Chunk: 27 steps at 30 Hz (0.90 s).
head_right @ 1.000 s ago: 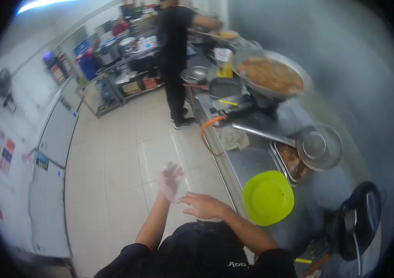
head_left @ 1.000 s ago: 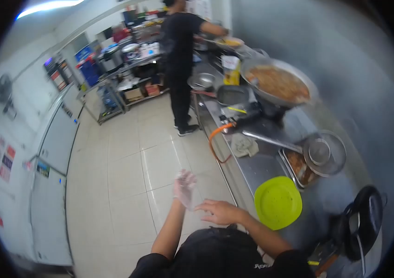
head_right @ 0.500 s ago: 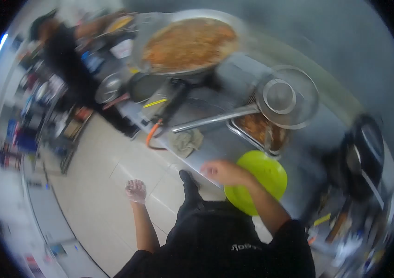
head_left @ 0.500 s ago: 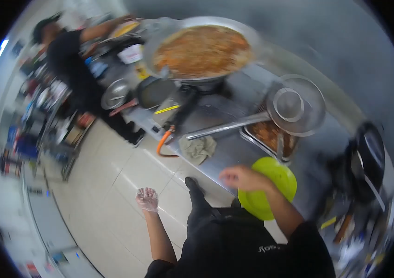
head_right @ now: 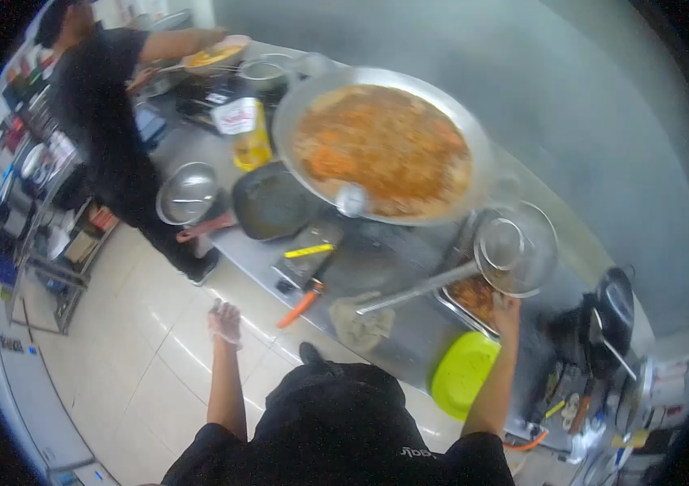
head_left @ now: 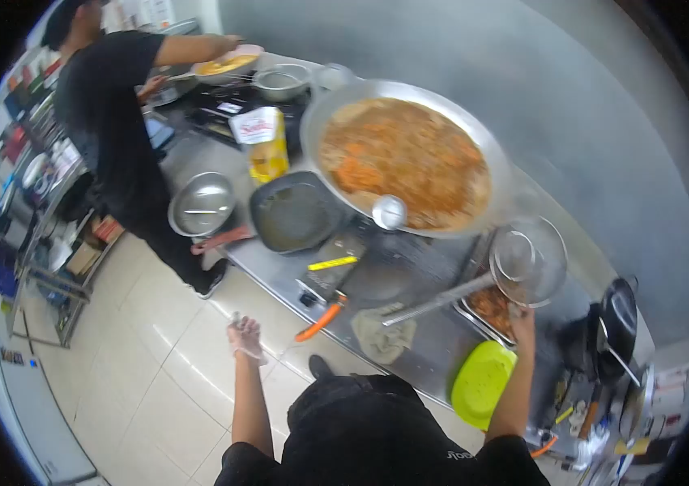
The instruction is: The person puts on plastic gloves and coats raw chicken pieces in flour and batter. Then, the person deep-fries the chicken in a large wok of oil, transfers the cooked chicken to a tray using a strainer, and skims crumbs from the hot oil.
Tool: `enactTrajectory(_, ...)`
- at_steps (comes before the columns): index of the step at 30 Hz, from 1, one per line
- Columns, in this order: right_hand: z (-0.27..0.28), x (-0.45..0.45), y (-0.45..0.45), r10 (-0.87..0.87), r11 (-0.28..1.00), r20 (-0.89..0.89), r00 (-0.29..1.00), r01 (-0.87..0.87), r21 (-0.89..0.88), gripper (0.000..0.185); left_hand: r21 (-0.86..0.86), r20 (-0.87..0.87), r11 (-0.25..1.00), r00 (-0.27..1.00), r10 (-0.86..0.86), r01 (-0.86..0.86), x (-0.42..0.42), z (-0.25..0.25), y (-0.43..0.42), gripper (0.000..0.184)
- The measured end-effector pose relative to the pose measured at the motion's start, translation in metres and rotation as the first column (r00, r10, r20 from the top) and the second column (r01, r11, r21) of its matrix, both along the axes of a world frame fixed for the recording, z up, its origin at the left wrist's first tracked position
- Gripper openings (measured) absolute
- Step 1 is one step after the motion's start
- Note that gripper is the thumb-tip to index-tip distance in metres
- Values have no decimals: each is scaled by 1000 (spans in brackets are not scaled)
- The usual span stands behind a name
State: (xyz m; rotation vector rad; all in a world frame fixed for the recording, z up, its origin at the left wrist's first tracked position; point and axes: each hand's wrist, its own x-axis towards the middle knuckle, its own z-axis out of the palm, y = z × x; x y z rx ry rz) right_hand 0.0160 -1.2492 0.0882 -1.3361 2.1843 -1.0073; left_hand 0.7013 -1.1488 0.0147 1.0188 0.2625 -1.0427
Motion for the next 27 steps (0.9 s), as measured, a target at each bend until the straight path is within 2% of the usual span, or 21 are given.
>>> enactTrajectory(1,55,33,8,-154,955,320,935,58,290,40,30,-11,999,1000,-12,12,8,3,-10,33)
enactTrajectory(2,57,32,6,-128,985,380,916,74,153,37,15,-37,999,999,35,-35,17,-3,-17,30)
enactTrajectory(3,48,11,-1,-26,995,276,961,-1,97,34,-51,7,993,994,106,-106,21,-6,-21,25)
enactTrajectory(4,43,1,-5,36,997,426,904,0,-83,35,-105,0,992,997,76,-76,38,-22,-25,21)
enactTrajectory(5,68,8,-7,3,997,184,983,12,-83,22,-77,0,993,996,88,-87,46,-19,-28,23)
enactTrajectory(6,49,-43,-21,38,962,-65,997,-54,-266,33,-26,27,994,994,109,-109,55,-16,-29,22)
enactTrajectory(7,36,-110,-41,124,962,25,992,-114,-249,45,-34,18,990,990,139,-138,64,-23,-29,22)
enactTrajectory(9,97,-123,-75,72,942,-226,971,-141,-304,45,-35,-1,985,986,168,-168,77,-50,-17,21)
enactTrajectory(11,155,-121,-112,64,918,-396,916,-210,-337,46,13,-64,955,953,297,-296,78,-60,-7,21)
enactTrajectory(14,276,59,-101,88,932,-671,736,-298,-205,47,-3,-115,934,928,355,-357,79,-90,5,23)
enactTrajectory(16,298,87,-139,268,869,-612,744,-461,-181,43,-25,-131,931,925,358,-364,76,-112,3,24)
enactTrajectory(18,325,137,-156,187,935,-854,486,-353,3,32,-19,-125,931,925,358,-363,78,-125,6,25)
enactTrajectory(20,319,119,-200,179,857,-951,250,-515,26,21,5,-70,935,933,353,-354,68,-109,6,25)
enactTrajectory(23,332,154,-221,197,934,-980,-24,-300,195,17,58,8,940,941,337,-337,59,-86,12,25)
enactTrajectory(26,322,137,-263,222,937,-954,-199,-228,265,19,110,48,929,936,349,-353,52,-76,22,24)
enactTrajectory(27,324,149,-264,288,924,-932,-220,-192,331,17,137,37,923,933,358,-360,53,-77,28,24)
